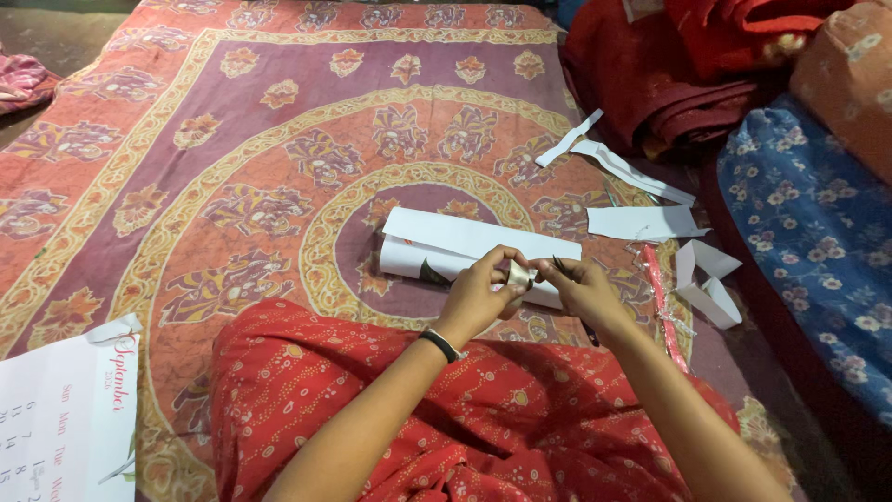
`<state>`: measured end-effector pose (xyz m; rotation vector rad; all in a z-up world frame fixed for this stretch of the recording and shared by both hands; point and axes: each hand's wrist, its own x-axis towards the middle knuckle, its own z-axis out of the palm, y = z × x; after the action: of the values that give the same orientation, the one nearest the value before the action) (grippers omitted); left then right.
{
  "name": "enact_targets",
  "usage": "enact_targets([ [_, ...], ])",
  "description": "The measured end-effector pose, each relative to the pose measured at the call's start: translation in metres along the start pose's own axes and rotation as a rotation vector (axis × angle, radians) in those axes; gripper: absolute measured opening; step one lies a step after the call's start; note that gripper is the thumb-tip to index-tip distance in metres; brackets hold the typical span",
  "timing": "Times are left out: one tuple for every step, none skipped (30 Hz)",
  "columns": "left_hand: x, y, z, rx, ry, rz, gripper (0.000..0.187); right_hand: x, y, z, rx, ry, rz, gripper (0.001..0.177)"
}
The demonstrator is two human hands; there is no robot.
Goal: The person rolls a sheet of white paper into a cylinder and secures it with multiple pieces of clear tape. They then trim the edges of the cylinder with scissors.
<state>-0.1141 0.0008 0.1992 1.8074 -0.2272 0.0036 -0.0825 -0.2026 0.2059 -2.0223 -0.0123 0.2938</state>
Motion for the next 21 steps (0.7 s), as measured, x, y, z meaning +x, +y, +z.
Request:
enact_targets([
  [0.000,0.001,-0.001,0.000,-0.007,0.024,0.034,0.000,-0.002,-0.002,-0.023,-0.026,-0.023,0.034],
  [-0.001,0.001,-0.002,0.002,-0.013,0.046,0.034,-0.001,-0.004,-0.004,-0.045,-0.053,-0.045,0.033],
  [-0.001,0.001,-0.003,0.000,-0.018,0.031,0.035,-0.001,-0.006,-0.005,-0.066,-0.081,-0.068,0.032],
  [-0.002,0.002,-0.003,-0.001,-0.025,0.017,0.037,-0.002,-0.008,-0.006,-0.079,-0.075,-0.069,0.031],
  [-0.002,0.002,-0.003,-0.002,-0.031,0.003,0.038,-0.003,-0.010,-0.007,-0.091,-0.070,-0.070,0.030],
  [-0.002,0.001,-0.002,0.002,-0.033,0.005,0.039,-0.003,-0.011,-0.008,-0.104,-0.063,-0.071,0.030],
  [-0.001,0.001,-0.002,0.006,-0.034,0.008,0.039,-0.003,-0.011,-0.009,-0.093,-0.061,-0.064,0.029],
  [0.000,0.001,-0.001,0.011,-0.034,0.010,0.039,-0.003,-0.011,-0.009,-0.082,-0.059,-0.057,0.029],
  [0.001,0.000,-0.001,0.011,-0.024,0.025,0.042,-0.002,-0.010,-0.009,-0.071,-0.058,-0.050,0.029],
  [0.002,0.000,0.000,0.011,-0.012,0.039,0.044,-0.001,-0.009,-0.009,-0.044,-0.051,-0.057,0.028],
  [0.003,-0.001,0.001,0.011,-0.001,0.053,0.047,0.000,-0.008,-0.009,-0.018,-0.044,-0.064,0.028],
  [0.003,-0.002,0.001,0.018,-0.001,0.044,0.049,0.001,-0.006,-0.009,0.009,-0.037,-0.071,0.028],
  [0.004,-0.003,0.001,0.025,-0.001,0.036,0.051,0.001,-0.005,-0.009,0.019,-0.036,-0.070,0.028],
  [0.005,-0.004,0.001,0.032,-0.002,0.028,0.052,0.001,-0.003,-0.009,0.028,-0.035,-0.067,0.027],
  [0.005,-0.005,0.002,0.031,-0.008,0.021,0.053,0.001,-0.001,-0.009,0.038,-0.033,-0.065,0.027],
  [0.006,-0.006,0.003,0.031,-0.014,0.014,0.053,0.001,0.000,-0.009,0.034,-0.013,-0.072,0.026],
  [0.006,-0.007,0.003,0.031,-0.020,0.007,0.054,0.000,0.001,-0.008,0.029,0.007,-0.080,0.024],
  [0.006,-0.007,0.004,0.041,-0.014,0.010,0.054,-0.001,0.001,-0.007,0.025,0.026,-0.088,0.023],
  [0.006,-0.008,0.004,0.052,-0.009,0.013,0.054,-0.002,0.001,-0.006,0.027,0.047,-0.087,0.022],
  [0.006,-0.008,0.005,0.062,-0.005,0.015,0.054,-0.002,0.001,-0.004,0.029,0.068,-0.085,0.020],
  [0.006,-0.009,0.005,0.104,0.021,0.051,0.054,-0.003,0.001,-0.003,0.030,0.089,-0.082,0.019],
])
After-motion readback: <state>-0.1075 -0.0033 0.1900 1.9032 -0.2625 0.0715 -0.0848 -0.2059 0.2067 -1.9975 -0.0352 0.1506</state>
